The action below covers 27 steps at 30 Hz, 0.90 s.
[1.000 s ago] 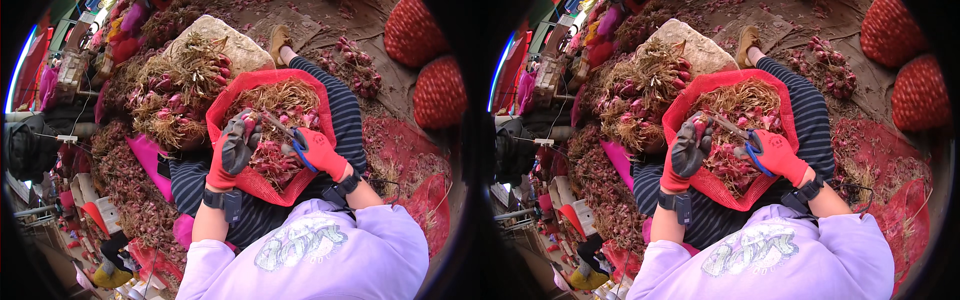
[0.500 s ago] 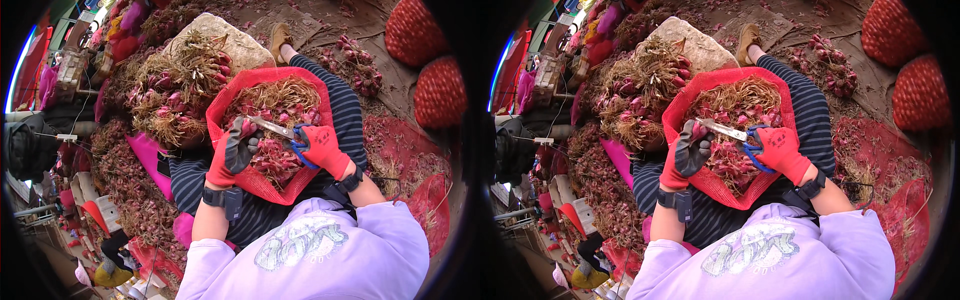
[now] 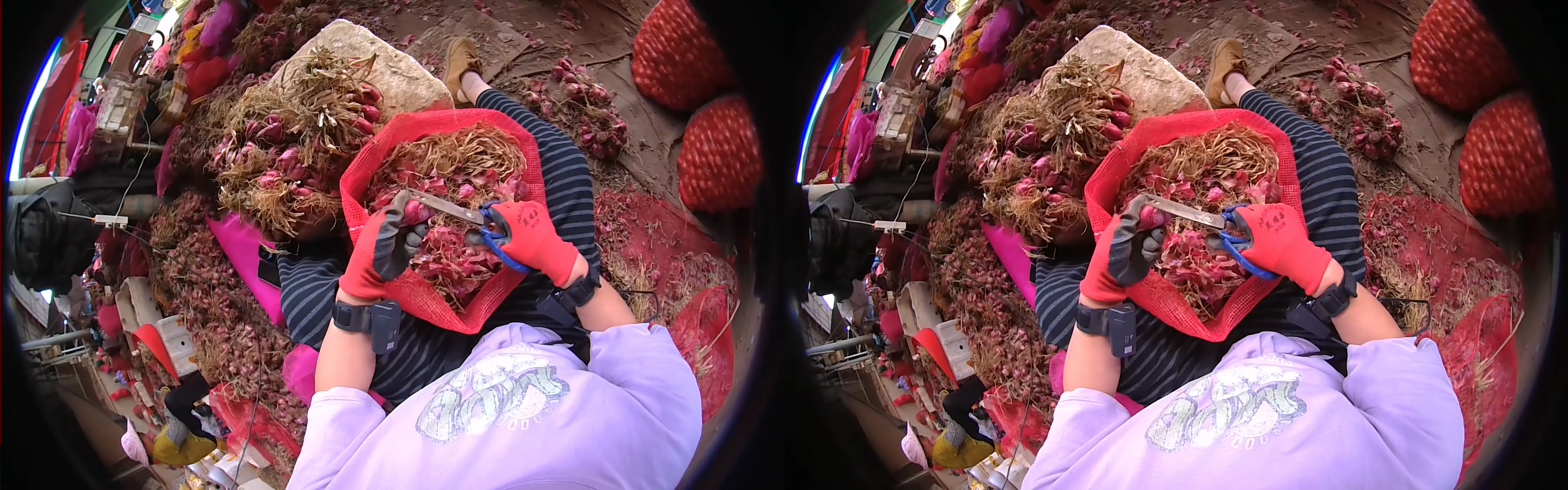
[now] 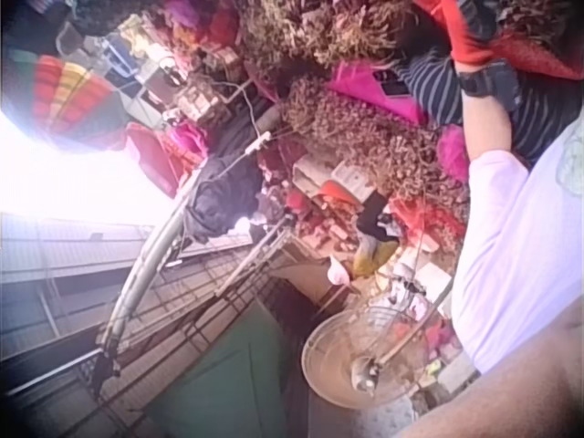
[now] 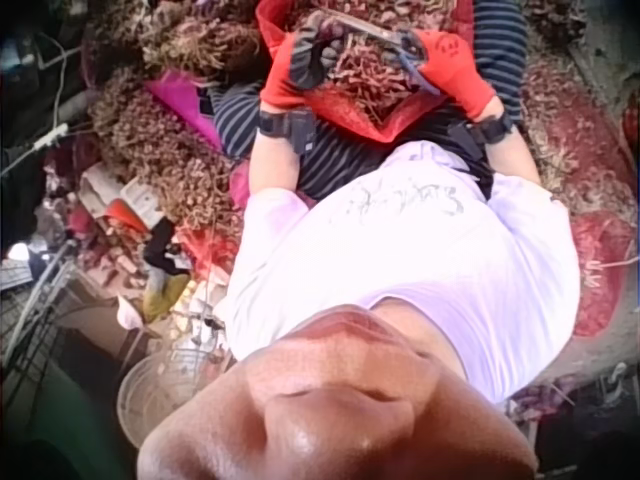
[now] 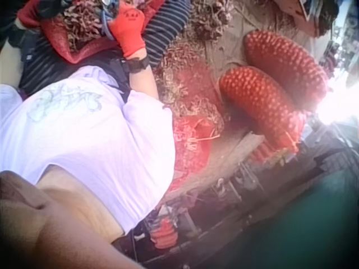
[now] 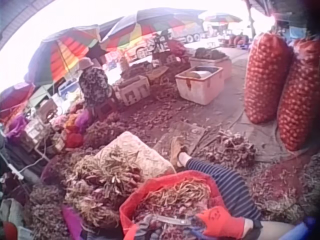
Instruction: The recorder is sitting on the ground, trimming the roots and tops off shallots or small onions using scissors and placing the processed onions into a red mesh bag.
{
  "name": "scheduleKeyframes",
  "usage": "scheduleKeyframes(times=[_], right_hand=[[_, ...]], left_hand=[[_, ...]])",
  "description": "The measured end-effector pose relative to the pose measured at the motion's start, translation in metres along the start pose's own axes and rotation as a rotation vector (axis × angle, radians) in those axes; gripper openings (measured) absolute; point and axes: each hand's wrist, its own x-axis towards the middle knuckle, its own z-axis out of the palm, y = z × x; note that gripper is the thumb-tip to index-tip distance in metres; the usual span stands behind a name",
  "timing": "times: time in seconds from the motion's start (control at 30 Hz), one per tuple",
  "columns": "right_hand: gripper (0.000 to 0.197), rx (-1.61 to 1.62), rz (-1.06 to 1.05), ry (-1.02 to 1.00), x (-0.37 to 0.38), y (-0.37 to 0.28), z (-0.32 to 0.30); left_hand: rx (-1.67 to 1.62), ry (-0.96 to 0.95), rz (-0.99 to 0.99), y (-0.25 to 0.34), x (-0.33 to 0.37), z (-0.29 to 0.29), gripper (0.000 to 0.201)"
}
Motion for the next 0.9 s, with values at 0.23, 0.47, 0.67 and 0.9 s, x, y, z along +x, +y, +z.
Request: scheduleKeyframes(times=[0.23,0.47,0.67,0.9], right_hand=[[0.025,0.522,0.186,-0.161,-0.003,-0.006,-0.011],[0.046,0.119,-0.065,0.089,-0.004,-0.005,-0.008],[0.039,-0.122,-0.06,0.087,-0.003,0.013,0.002],[0.031,-0.059,-0.031,0.171,0.0,0.018,-0.002]], left_hand=[[0.312,0.007,0.108,0.014,-0.002,0.022,0.042],[0.252,-0.083,0.098,0.018,-0.002,0.014,0.04],[0.424,-0.058,0.026,0.02,-0.002,0.005,0.038],[0.259,0.005,0.011,0.019,0.002,0.009,0.034]])
